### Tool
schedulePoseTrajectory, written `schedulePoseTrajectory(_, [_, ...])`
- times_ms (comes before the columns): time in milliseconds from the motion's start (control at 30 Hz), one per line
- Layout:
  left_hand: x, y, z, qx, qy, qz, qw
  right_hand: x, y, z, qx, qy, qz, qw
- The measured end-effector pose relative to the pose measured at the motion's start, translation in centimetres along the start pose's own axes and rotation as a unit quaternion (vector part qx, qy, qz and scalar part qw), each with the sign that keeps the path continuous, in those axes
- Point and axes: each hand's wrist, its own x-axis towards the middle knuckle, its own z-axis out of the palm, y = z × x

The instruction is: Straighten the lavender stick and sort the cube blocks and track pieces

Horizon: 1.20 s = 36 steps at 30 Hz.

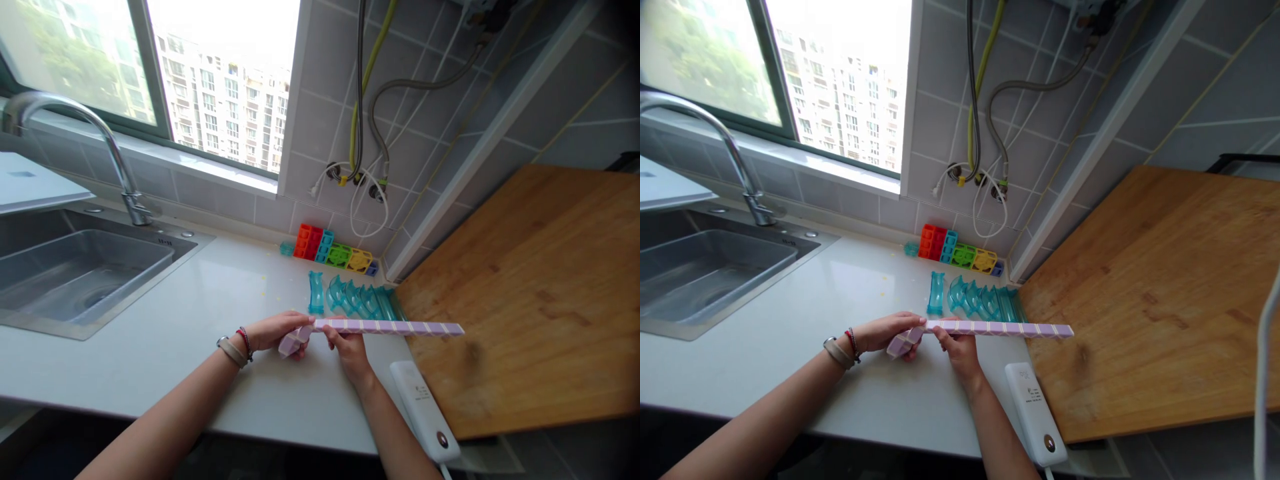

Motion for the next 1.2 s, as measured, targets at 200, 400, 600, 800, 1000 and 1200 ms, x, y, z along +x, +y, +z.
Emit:
schedulePoseTrajectory(200, [0.22,-0.06,0.17,-0.011,0.007,0.001,1.000,0.15,0.07,-0.01,-0.041,0.030,-0.013,0.999])
schedulePoseTrajectory(400, [0.19,0.02,-0.12,0.018,-0.003,-0.011,1.000,0.34,0.45,-0.28,-0.051,0.045,-0.009,0.998])
schedulePoseTrajectory(600, [0.60,-0.35,0.07,0.063,0.005,0.004,0.998,0.30,0.12,-0.02,-0.043,-0.028,0.026,0.998])
schedulePoseTrajectory(800, [0.60,-0.47,0.18,0.074,-0.008,0.027,0.997,0.29,0.07,-0.08,-0.061,-0.027,0.018,0.998])
schedulePoseTrajectory(1000, [0.47,-0.38,0.20,0.088,-0.017,0.041,0.995,0.21,0.16,-0.27,-0.077,-0.024,0.016,0.997])
schedulePoseTrajectory(1200, [0.38,-0.26,0.26,0.103,-0.018,0.055,0.993,0.22,0.07,-0.31,-0.081,-0.024,0.014,0.996])
